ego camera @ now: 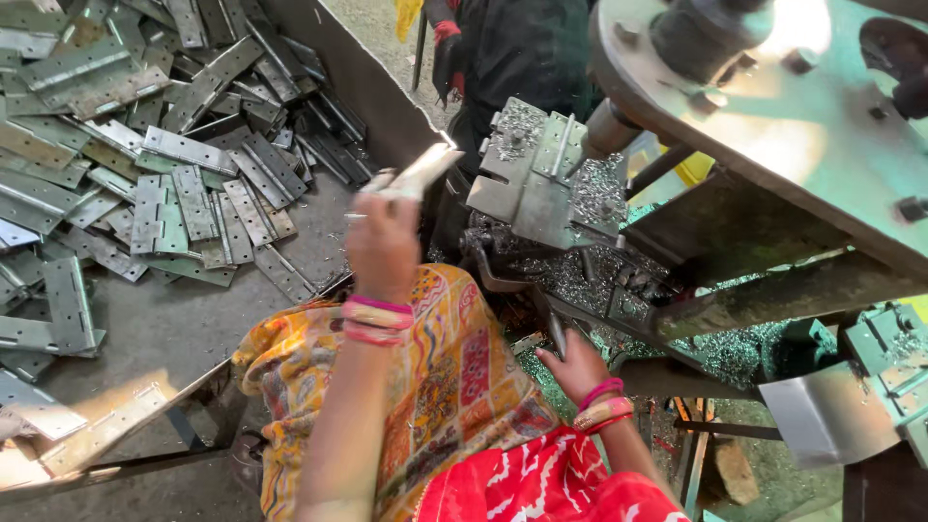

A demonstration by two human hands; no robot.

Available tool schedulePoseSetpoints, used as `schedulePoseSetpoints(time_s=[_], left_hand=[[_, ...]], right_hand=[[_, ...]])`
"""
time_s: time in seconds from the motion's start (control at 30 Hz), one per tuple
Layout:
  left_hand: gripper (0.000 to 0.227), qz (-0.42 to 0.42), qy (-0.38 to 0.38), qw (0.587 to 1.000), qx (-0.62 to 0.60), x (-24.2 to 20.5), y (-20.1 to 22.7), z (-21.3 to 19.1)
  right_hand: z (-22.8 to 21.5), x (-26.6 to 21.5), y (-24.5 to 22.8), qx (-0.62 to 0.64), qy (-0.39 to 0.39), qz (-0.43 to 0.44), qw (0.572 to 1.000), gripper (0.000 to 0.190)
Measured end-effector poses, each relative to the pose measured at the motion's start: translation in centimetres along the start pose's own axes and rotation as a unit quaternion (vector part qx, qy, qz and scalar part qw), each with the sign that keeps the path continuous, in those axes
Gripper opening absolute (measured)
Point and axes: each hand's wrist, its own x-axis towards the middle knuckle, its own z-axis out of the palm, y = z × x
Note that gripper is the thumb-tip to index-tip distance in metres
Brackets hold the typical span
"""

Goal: The person repeatedly picks up metal plates from a pile, places them into a press machine, and operates the machine to process them. After processing, the person removes the plates and places them back into the pile.

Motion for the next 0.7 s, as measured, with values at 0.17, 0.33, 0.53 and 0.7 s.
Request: schedulePoseSetpoints(time_s=[0.17, 0.33, 0.53, 0.7], left_hand=[[0.024, 0.210, -0.132, 0.969, 0.005, 0.5, 11.8, 1.7], [0.083, 0.146, -0.187, 0.966, -0.100, -0.4, 15.4, 2.1], [0.066, 0.110, -0.119, 0.986, -0.030, -1.3, 16.1, 2.3], [0.034, 0.079, -0.247, 0.964, -0.058, 0.5, 16.2, 4.9]], right_hand=[[-0.2, -0.7, -0.9, -0.018, -0.020, 0.007, 1.000, 0.057], [-1.0, -0.8, -1.3, 0.027, -0.029, -0.019, 0.999, 0.058], [-3.6, -0.5, -3.2, -0.011, -0.076, 0.004, 0.997, 0.063], [-2.1, -0.7, -1.9, -0.001, -0.040, -0.004, 0.999, 0.058]])
